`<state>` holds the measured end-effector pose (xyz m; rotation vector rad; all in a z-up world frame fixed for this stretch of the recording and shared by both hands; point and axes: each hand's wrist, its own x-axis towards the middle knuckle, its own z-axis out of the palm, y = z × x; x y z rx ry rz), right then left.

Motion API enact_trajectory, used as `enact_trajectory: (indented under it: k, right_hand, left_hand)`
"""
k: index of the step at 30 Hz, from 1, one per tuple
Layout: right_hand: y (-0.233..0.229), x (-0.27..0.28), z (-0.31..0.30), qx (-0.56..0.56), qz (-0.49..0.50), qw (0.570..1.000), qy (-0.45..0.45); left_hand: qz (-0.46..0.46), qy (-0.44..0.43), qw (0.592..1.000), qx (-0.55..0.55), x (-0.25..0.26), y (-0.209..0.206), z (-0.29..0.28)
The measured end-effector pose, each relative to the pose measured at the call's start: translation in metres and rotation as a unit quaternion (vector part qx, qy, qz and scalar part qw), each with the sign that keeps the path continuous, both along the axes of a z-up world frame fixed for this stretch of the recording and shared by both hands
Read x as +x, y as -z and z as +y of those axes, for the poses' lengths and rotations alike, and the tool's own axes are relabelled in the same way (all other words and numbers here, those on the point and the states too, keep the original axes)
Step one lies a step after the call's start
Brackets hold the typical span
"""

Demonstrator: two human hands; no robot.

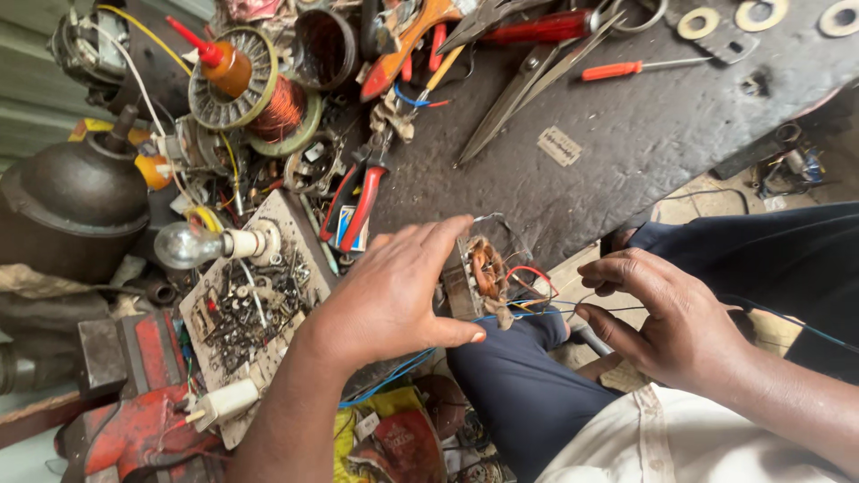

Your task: The person manipulates a small electrical component, likely a transformer, by hand. They pull and separate wires, remove a metal plate, and inspect the internal copper windings. The person continues to adjust and examine the component throughout the clip.

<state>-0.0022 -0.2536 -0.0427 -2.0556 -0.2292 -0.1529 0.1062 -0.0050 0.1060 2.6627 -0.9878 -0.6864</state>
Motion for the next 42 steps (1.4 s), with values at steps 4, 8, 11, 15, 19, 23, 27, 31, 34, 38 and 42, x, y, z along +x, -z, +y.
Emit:
enact_trajectory:
  k: [4, 8, 11, 15, 19, 23, 27, 31, 34, 38, 42]
  right_hand:
    - [0.004, -0.002, -0.005, -0.007, 0.025, 1.0, 0.01]
    - [0.007, -0.004, 0.0, -0.007, 0.042, 0.999, 0.003]
    - [0.005, -0.004, 0.005, 0.004, 0.033, 0.999, 0.001]
    - [-0.008, 0.003, 0.012, -0.017, -0.001, 1.0, 0.01]
    - [-0.024, 0.012, 0.023, -0.029, -0.024, 0.999, 0.009]
    - [-0.031, 0.022, 0.028, -0.092, -0.019, 0.996, -0.004]
    - [-0.032, 0.027, 0.025, -0.091, -0.051, 0.994, -0.015]
    - [-0.036, 0.025, 0.017, -0.05, -0.125, 0.991, -0.001]
    - [-0.042, 0.026, 0.011, -0.023, -0.15, 0.988, -0.003]
    - [-0.054, 0.034, 0.002, -0.028, -0.215, 0.976, -0.009]
    - [-0.07, 0.048, -0.005, -0.085, -0.238, 0.967, -0.004]
  left_hand:
    - [-0.023, -0.026, 0.999, 0.001, -0.006, 0.004, -0.001]
    - [-0.068, -0.039, 0.996, -0.032, -0.023, 0.009, 0.004]
    - [-0.115, -0.041, 0.99, -0.064, -0.036, 0.011, 0.004]
    - [-0.179, -0.037, 0.978, -0.103, -0.051, 0.006, 0.008]
    - [-0.188, -0.052, 0.973, -0.122, -0.057, 0.005, 0.009]
    - [-0.186, -0.071, 0.969, -0.143, -0.062, 0.009, 0.008]
    - [-0.187, -0.088, 0.964, -0.169, -0.066, 0.019, 0.008]
    - [-0.186, -0.104, 0.951, -0.225, -0.068, 0.03, 0.013]
    - [-0.201, -0.123, 0.938, -0.253, -0.07, 0.041, 0.014]
    - [-0.212, -0.168, 0.909, -0.318, -0.078, 0.062, 0.012]
    - [-0.258, -0.204, 0.863, -0.384, -0.081, 0.089, 0.002]
